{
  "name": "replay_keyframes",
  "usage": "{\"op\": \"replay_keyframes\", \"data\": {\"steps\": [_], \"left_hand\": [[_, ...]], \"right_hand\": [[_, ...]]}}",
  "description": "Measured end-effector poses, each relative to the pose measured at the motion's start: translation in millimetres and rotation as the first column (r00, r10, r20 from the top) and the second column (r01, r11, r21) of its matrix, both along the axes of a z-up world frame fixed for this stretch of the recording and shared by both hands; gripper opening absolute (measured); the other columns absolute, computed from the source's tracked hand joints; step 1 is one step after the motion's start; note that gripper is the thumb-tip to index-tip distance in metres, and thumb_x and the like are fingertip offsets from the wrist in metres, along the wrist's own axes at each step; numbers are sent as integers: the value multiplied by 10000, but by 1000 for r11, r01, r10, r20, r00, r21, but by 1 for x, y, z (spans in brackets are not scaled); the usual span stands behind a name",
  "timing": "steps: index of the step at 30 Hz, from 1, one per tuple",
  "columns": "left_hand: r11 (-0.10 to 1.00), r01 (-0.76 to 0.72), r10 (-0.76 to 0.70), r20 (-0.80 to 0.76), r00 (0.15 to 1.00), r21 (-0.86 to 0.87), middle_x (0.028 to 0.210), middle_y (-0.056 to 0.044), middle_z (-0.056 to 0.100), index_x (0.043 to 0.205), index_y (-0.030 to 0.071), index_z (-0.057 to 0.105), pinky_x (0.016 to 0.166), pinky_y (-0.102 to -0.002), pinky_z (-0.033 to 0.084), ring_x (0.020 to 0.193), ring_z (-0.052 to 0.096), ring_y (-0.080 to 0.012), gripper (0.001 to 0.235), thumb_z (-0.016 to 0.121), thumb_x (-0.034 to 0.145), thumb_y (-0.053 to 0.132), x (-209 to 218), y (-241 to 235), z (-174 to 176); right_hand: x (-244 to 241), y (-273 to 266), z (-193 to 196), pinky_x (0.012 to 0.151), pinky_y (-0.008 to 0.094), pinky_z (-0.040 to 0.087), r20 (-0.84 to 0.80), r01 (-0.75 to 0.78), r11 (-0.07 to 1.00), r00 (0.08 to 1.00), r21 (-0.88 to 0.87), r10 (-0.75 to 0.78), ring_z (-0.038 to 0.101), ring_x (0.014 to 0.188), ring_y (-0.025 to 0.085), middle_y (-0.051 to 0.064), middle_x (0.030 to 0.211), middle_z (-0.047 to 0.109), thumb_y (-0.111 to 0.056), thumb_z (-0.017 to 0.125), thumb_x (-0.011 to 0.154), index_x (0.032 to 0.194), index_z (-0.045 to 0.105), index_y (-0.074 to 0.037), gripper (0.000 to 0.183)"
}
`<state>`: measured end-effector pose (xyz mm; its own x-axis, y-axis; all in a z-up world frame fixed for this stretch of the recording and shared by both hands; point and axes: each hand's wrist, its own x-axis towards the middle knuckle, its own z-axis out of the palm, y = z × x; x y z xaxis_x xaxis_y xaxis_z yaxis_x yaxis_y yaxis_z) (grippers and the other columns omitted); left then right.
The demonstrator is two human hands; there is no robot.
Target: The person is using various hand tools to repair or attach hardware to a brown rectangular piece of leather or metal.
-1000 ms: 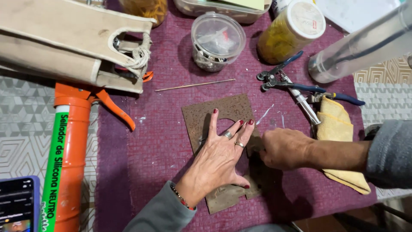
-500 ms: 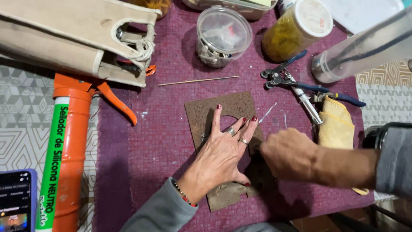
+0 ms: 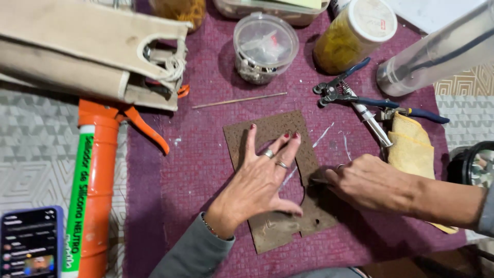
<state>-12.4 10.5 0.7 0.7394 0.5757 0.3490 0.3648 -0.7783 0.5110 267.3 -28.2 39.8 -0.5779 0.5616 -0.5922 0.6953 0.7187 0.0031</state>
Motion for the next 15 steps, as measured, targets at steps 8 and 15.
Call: {"op": "replay_keyframes", "data": {"steps": [8, 15], "left_hand": [[887, -455, 455, 13, 890, 87, 1357, -242, 643, 1451, -89, 443, 1184, -566, 312, 1292, 594, -359, 633, 647, 862, 25, -33, 43, -5], [825, -529, 551, -72, 832, 198, 1295, -211, 672, 1299, -81, 603, 977, -434, 515, 1225, 620, -386, 484, 565, 818, -50, -22, 27, 11]], "right_hand": [[8, -68, -13, 525, 381, 539, -454, 809, 574, 468, -125, -758, 657, 482, 249, 51, 626, 760, -314, 688, 865, 907, 692, -163, 157], [2, -154, -48, 825, 278, 596, -433, 736, 149, -211, -661, -876, 758, 848, 119, -3, 968, 820, -123, 777, 817, 1328, 711, -187, 519]]}}
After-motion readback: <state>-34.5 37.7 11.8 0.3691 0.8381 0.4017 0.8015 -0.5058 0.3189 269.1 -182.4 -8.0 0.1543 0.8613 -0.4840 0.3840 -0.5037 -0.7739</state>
